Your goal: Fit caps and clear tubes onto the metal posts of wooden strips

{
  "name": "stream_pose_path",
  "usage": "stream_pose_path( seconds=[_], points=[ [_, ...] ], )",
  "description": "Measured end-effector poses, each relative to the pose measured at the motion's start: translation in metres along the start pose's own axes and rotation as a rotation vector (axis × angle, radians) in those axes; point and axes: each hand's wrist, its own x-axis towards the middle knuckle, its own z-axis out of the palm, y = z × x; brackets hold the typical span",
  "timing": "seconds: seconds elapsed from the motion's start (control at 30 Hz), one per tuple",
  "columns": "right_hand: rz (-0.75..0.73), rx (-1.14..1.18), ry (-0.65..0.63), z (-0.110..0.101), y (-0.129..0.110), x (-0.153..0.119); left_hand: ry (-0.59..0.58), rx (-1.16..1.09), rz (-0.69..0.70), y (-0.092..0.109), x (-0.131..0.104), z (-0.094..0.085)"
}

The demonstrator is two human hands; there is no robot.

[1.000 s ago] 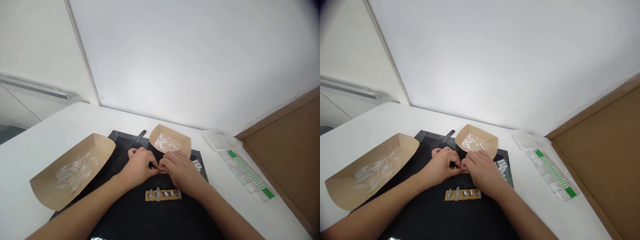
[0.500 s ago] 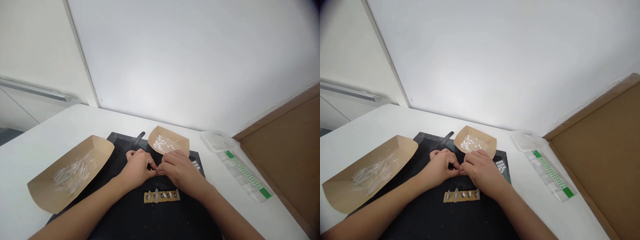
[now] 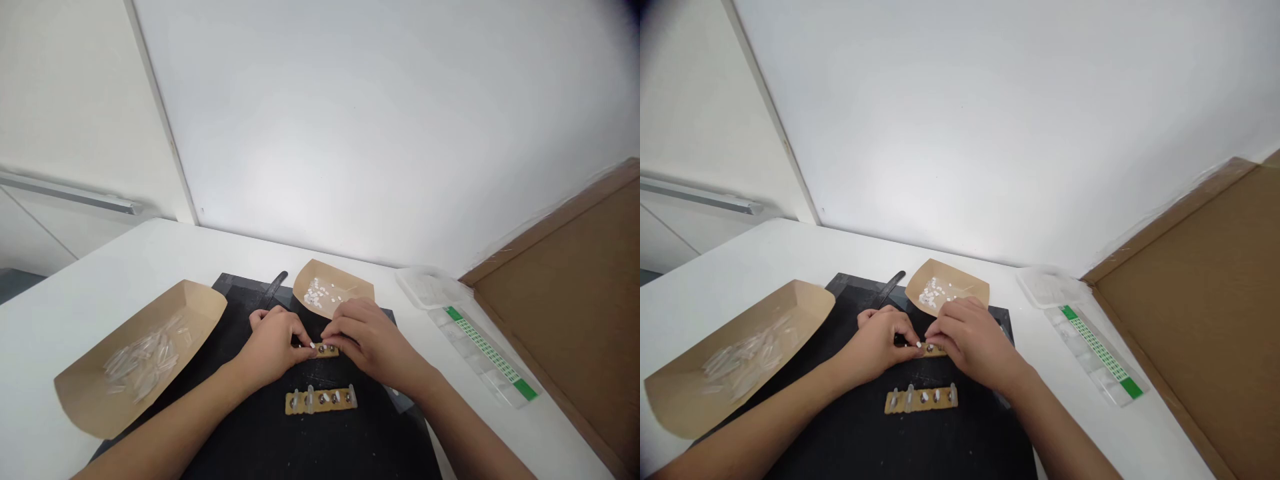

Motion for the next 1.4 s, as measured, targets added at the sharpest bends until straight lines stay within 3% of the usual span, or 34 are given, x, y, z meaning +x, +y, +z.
stream_pose_path(
  seconds=[0.23, 0.4, 0.57, 0.7, 0.87, 1.4],
  points=[
    [0.132, -0.03, 0.141, -0.01, 0.016, -0.037, -0.018, 0.008, -0.015, -0.001, -0.001, 0.0],
    [0.299, -0.015, 0.164, -0.009, 0.034, -0.084, -0.041, 0.007, -0.031, 0.001, -0.002, -0.002],
    [0.485, 0.014, 0.132, -0.025, 0.054, -0.113, -0.065, 0.007, -0.029, 0.002, -0.002, -0.004],
    [0.5, 0.053, 0.058, -0.031, 0.059, -0.118, -0.09, 0.021, -0.044, 0.002, -0.001, -0.005],
    [0.569, 0.106, -0.003, -0.021, 0.064, -0.116, -0.111, 0.038, -0.072, 0.005, -0.001, -0.007],
    [0.527, 0.029, 0.004, -0.015, 0.065, -0.118, -0.116, 0.063, -0.074, 0.006, -0.001, -0.005]
  ],
)
